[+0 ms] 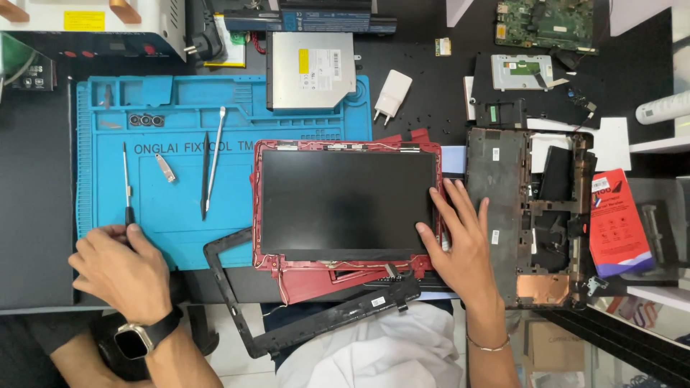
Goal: The person works on a disassembled red laptop at a repair bench, aligning the screen panel into the display bezel and pressing along its edges to seat it. They use a screwdriver on the assembly and later hold a knife-like tool near the screen edge while continuing to fit the panel.
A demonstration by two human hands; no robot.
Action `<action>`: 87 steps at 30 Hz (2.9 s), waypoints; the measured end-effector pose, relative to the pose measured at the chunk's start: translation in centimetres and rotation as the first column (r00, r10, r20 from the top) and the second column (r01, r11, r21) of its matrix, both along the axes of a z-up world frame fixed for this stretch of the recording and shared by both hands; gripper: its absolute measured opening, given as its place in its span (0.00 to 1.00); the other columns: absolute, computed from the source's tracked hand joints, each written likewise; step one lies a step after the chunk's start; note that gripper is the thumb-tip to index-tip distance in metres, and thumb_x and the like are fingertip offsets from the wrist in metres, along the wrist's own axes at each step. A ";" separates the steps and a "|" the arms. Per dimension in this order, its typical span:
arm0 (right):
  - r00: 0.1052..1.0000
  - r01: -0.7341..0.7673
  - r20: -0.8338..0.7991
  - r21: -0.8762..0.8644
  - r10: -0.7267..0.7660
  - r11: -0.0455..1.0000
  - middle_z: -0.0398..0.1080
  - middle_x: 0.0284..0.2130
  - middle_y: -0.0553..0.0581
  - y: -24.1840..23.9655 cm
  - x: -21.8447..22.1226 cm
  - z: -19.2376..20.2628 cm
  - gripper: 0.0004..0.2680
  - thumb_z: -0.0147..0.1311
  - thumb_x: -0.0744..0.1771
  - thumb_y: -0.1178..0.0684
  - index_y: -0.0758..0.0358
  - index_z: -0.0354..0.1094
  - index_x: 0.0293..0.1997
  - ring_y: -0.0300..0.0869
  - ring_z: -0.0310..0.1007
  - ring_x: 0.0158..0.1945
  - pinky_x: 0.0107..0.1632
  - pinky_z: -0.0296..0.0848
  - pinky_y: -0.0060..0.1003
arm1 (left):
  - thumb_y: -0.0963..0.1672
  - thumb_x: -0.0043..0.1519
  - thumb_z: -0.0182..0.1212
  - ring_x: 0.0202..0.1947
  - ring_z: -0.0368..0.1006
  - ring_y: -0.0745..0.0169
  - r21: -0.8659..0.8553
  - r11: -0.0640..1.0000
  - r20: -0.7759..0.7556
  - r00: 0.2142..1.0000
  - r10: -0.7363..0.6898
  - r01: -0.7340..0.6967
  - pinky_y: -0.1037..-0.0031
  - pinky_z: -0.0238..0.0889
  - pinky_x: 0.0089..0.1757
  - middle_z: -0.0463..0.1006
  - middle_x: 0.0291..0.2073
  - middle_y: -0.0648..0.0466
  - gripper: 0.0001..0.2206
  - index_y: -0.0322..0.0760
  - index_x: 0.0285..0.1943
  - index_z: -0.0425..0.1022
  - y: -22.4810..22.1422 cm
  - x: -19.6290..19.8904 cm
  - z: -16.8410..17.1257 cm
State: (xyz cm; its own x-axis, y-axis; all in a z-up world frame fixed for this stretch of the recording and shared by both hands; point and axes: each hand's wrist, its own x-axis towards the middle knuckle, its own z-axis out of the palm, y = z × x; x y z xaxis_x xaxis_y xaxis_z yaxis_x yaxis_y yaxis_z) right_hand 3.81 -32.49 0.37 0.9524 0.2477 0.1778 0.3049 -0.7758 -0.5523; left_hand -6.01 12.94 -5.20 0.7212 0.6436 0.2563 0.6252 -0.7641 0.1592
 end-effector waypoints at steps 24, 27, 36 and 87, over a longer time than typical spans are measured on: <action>0.974 -0.227 0.005 -0.007 0.227 0.974 0.66 0.64 0.63 1.9 -3.7 1.8 0.17 0.53 0.64 0.66 0.71 0.68 0.61 0.54 0.62 0.71 0.73 0.54 0.59 | 0.41 0.73 0.59 0.38 0.77 0.50 -0.456 0.797 0.329 0.907 -0.262 0.395 0.65 0.68 0.42 0.79 0.39 0.43 0.08 0.28 0.54 0.73 -13.8 5.3 9.3; 0.966 -0.258 -0.022 0.023 0.259 0.966 0.64 0.65 0.67 2.7 -3.6 2.2 0.20 0.51 0.62 0.69 0.76 0.65 0.62 0.57 0.61 0.71 0.72 0.58 0.54 | 0.42 0.73 0.60 0.41 0.76 0.47 -0.404 0.797 0.306 0.888 -0.345 0.449 0.62 0.68 0.43 0.79 0.40 0.43 0.08 0.29 0.55 0.73 -15.2 5.6 9.1; 0.942 -0.319 -0.063 0.127 0.328 0.939 0.62 0.67 0.68 4.1 -4.0 2.4 0.16 0.54 0.70 0.53 0.75 0.65 0.62 0.59 0.58 0.73 0.72 0.58 0.54 | 0.42 0.71 0.58 0.40 0.74 0.45 -0.453 0.736 0.211 0.863 -0.459 0.502 0.60 0.65 0.43 0.80 0.39 0.46 0.07 0.32 0.52 0.73 -18.5 6.8 8.5; 0.946 -0.277 -0.111 0.217 0.306 0.936 0.63 0.68 0.65 3.3 -5.1 0.7 0.17 0.54 0.68 0.60 0.73 0.65 0.65 0.53 0.60 0.74 0.73 0.57 0.51 | 0.40 0.73 0.65 0.40 0.75 0.44 -0.229 0.705 0.190 0.741 -0.644 0.671 0.63 0.66 0.41 0.78 0.38 0.45 0.04 0.31 0.47 0.77 -21.9 16.0 10.5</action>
State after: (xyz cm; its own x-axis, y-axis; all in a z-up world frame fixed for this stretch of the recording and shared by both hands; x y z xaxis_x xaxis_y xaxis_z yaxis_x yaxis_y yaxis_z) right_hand -1.29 -29.20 1.09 0.8621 0.4921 0.1210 0.4097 -0.5361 -0.7381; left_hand 9.96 -8.97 5.33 0.9700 0.0656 0.2340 -0.0472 -0.8937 0.4461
